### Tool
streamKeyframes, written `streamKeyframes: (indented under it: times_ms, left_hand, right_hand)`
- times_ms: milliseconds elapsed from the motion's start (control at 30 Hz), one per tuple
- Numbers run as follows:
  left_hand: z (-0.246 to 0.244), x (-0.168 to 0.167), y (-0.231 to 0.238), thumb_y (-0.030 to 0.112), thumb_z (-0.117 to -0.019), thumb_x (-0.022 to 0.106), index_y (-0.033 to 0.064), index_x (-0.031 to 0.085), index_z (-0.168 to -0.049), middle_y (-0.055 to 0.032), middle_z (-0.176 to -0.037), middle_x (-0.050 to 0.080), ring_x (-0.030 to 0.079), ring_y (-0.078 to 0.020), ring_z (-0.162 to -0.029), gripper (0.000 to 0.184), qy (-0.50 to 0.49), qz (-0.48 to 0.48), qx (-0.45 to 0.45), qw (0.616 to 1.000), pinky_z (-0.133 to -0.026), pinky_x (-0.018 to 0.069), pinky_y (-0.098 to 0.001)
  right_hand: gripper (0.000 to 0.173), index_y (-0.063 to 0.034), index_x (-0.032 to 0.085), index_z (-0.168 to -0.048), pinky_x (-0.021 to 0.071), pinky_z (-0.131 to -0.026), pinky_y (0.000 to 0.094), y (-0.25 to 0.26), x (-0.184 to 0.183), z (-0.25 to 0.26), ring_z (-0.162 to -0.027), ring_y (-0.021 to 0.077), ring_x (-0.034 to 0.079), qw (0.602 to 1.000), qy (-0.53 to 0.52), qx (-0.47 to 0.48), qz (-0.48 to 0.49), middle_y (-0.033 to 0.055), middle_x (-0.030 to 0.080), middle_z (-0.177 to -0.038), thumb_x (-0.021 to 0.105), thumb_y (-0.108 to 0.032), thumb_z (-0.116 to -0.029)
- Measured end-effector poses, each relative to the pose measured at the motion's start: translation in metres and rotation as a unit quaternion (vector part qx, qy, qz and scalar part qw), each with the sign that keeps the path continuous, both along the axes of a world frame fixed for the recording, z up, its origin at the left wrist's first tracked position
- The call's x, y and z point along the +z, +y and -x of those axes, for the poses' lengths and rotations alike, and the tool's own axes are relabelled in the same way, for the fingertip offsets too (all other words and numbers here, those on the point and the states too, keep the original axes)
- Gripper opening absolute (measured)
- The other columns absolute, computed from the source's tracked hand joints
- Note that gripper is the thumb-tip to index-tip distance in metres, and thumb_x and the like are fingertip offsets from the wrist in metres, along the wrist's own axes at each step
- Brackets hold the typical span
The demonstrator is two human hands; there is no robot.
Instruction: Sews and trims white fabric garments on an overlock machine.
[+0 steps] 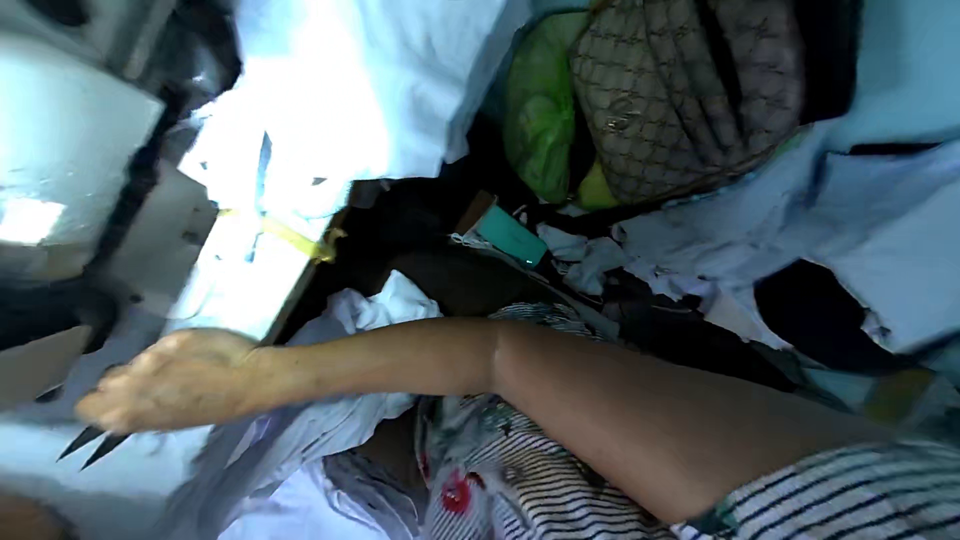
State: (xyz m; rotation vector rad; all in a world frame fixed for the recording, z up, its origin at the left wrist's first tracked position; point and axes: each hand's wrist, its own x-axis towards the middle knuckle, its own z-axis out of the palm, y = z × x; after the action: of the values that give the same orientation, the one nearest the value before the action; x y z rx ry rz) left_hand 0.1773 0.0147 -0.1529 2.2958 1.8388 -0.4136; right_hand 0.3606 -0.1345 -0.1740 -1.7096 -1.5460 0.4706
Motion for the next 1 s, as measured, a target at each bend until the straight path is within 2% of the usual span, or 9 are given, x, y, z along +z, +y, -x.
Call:
streamKeyframes:
  times_ms: [67, 133, 200, 400, 533, 633, 800, 900, 1000]
  left_hand:
    - [0.012, 0.0, 0.002, 0.023, -0.1095, 0.04, -0.0135, 0.037, -0.15, -0.0366, -0.149, 0.044, 0.043, -0.0457, -0.141, 0.054, -0.097, -0.036, -0.063, 0.993, -0.117, 0.0322, -0.0566]
    - [0.011, 0.02, 0.007, 0.028, -0.1083, 0.044, -0.0074, 0.038, -0.152, -0.0363, -0.154, 0.039, 0.037, -0.0544, -0.143, 0.057, -0.132, -0.073, -0.095, 0.984, -0.115, 0.0288, -0.068]
    - [0.018, 0.041, 0.024, 0.033, -0.1093, 0.045, -0.0048, 0.051, -0.143, -0.0328, -0.138, 0.056, 0.056, -0.0493, -0.127, 0.051, -0.18, -0.081, -0.088, 0.976, -0.106, 0.0431, -0.0639]
    - [-0.007, 0.084, 0.062, 0.023, -0.106, 0.054, -0.0097, 0.06, -0.13, -0.0284, -0.129, 0.064, 0.065, -0.0337, -0.119, 0.041, -0.273, -0.13, -0.05, 0.952, -0.105, 0.0496, -0.0441]
    - [-0.038, 0.069, 0.087, 0.021, -0.1061, 0.052, -0.0067, 0.06, -0.134, -0.0296, -0.13, 0.062, 0.061, -0.0406, -0.122, 0.04, -0.239, -0.112, -0.128, 0.956, -0.105, 0.0478, -0.051]
    - [-0.069, 0.052, 0.103, 0.012, -0.1062, 0.047, 0.0026, 0.045, -0.151, -0.0333, -0.133, 0.057, 0.058, -0.0502, -0.121, 0.046, -0.158, -0.084, -0.153, 0.972, -0.1, 0.0459, -0.0642]
    - [-0.107, 0.049, 0.12, 0.006, -0.1045, 0.052, -0.0043, 0.058, -0.134, -0.0358, -0.132, 0.056, 0.054, -0.0567, -0.124, 0.032, 0.01, -0.027, -0.124, 0.992, -0.094, 0.043, -0.0746]
    - [-0.106, 0.076, 0.117, 0.004, -0.1054, 0.043, -0.017, 0.053, -0.126, -0.0397, -0.129, 0.054, 0.052, -0.054, -0.126, 0.031, -0.208, -0.078, -0.158, 0.962, -0.105, 0.0397, -0.0675]
    - [-0.126, 0.097, 0.076, 0.006, -0.1048, 0.038, -0.0178, 0.05, -0.121, -0.0291, -0.121, 0.058, 0.058, -0.0269, -0.112, 0.031, -0.462, -0.178, -0.182, 0.85, -0.098, 0.0467, -0.0373]
  right_hand:
    - [0.01, -0.0048, 0.079, -0.095, 0.0554, -0.071, 0.0384, -0.009, 0.0, 0.0, -0.08, 0.0235, 0.072, 0.998, 0.003, -0.042, -0.057, 0.0094, 0.075, -0.086, 0.073, -0.002, -0.088]
    - [0.006, -0.0028, 0.076, -0.087, 0.0566, -0.062, 0.0415, -0.013, -0.005, -0.002, -0.072, 0.0258, 0.072, 0.992, -0.016, -0.056, -0.11, 0.0114, 0.074, -0.079, 0.075, 0.0, -0.0823]
    - [0.008, -0.0023, 0.073, -0.084, 0.0555, -0.055, 0.0444, -0.009, -0.014, -0.003, -0.067, 0.0279, 0.071, 0.99, -0.042, -0.044, -0.124, 0.0123, 0.071, -0.076, 0.078, -0.004, -0.078]
    - [0.018, -0.0011, 0.067, -0.078, 0.0503, -0.047, 0.046, -0.006, -0.019, -0.008, -0.06, 0.0314, 0.067, 0.99, -0.088, -0.031, -0.101, 0.0139, 0.065, -0.069, 0.082, -0.011, -0.0751]
    - [0.022, -0.0013, 0.069, -0.079, 0.0505, -0.048, 0.0457, -0.007, -0.018, -0.008, -0.061, 0.0311, 0.068, 0.991, -0.083, -0.027, -0.098, 0.0137, 0.066, -0.071, 0.081, -0.02, -0.0777]
    - [0.044, 0.0012, 0.071, -0.102, 0.0564, -0.062, 0.0527, -0.013, 0.0, 0.007, -0.077, 0.0375, 0.071, 0.994, -0.09, 0.047, 0.029, 0.0204, 0.07, -0.096, 0.079, -0.039, -0.086]
    - [0.021, 0.0094, 0.066, -0.106, 0.0515, -0.075, 0.0569, -0.011, 0.028, -0.005, -0.089, 0.0414, 0.069, 0.958, 0.027, 0.235, 0.16, 0.0259, 0.069, -0.104, 0.06, -0.009, -0.0983]
    - [0.018, -0.0017, 0.063, -0.08, 0.0443, -0.06, 0.0206, -0.028, 0.039, -0.05, -0.064, 0.0024, 0.053, 0.913, 0.35, 0.2, 0.063, -0.0016, 0.057, -0.069, 0.074, -0.014, -0.0868]
    - [0.026, -0.0148, 0.059, -0.074, 0.0375, -0.053, 0.0069, -0.064, 0.055, -0.111, -0.059, -0.0131, 0.046, 0.855, 0.43, 0.287, -0.037, -0.0162, 0.052, -0.063, 0.077, -0.028, -0.0867]
